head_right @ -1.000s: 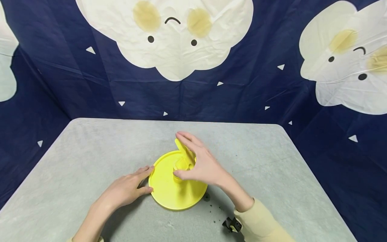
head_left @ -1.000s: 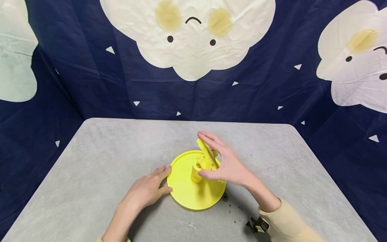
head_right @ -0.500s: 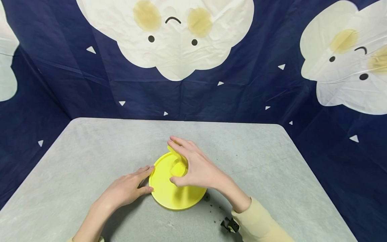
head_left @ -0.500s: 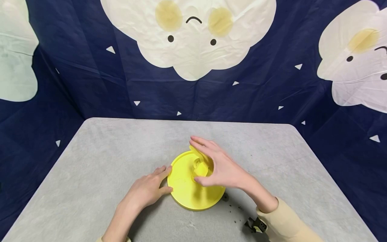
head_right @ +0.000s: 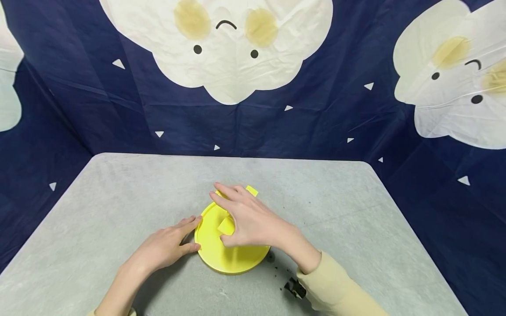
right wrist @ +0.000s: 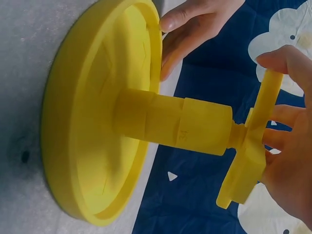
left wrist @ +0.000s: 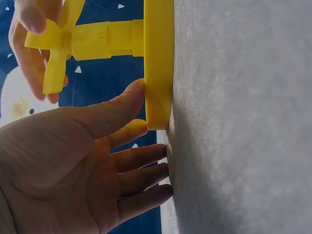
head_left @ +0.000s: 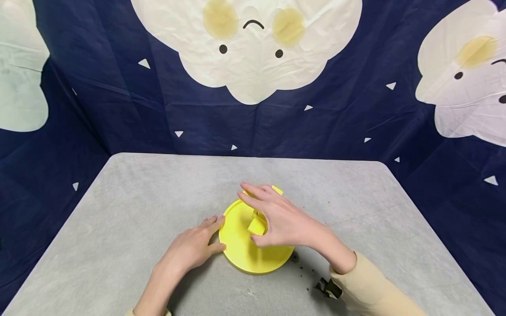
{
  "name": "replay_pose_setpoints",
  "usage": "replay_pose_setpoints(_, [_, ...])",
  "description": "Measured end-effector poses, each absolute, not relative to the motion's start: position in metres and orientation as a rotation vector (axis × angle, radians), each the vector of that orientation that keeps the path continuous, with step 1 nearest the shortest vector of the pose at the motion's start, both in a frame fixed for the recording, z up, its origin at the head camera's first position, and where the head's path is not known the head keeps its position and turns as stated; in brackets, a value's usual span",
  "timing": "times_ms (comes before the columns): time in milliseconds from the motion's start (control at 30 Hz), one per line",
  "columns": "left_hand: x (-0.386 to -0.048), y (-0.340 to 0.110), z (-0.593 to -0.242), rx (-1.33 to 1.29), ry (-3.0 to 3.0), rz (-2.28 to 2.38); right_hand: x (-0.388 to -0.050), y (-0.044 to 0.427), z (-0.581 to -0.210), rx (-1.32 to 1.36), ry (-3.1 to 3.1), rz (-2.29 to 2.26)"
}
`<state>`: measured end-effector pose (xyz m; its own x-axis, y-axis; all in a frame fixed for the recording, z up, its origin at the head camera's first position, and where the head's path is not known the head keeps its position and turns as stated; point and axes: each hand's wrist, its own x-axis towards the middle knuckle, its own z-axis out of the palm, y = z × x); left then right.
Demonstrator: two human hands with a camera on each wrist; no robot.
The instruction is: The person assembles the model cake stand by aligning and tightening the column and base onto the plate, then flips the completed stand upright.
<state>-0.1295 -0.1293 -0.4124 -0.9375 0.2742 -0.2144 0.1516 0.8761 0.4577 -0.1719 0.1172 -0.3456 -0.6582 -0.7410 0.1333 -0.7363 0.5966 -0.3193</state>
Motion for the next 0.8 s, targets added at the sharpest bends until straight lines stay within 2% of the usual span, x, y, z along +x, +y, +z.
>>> replay_pose_setpoints(500, [-0.130, -0.129, -0.412, 0.315, 2.770, 0.639, -0.174, 0.122, -0.354, -1.302, 2.829, -0.496])
replay_pose_setpoints(800, [-0.130, -0.129, -0.413, 0.327, 2.774, 0.644, -0.174, 0.144, -0.362, -1.051, 2.917, -0.729])
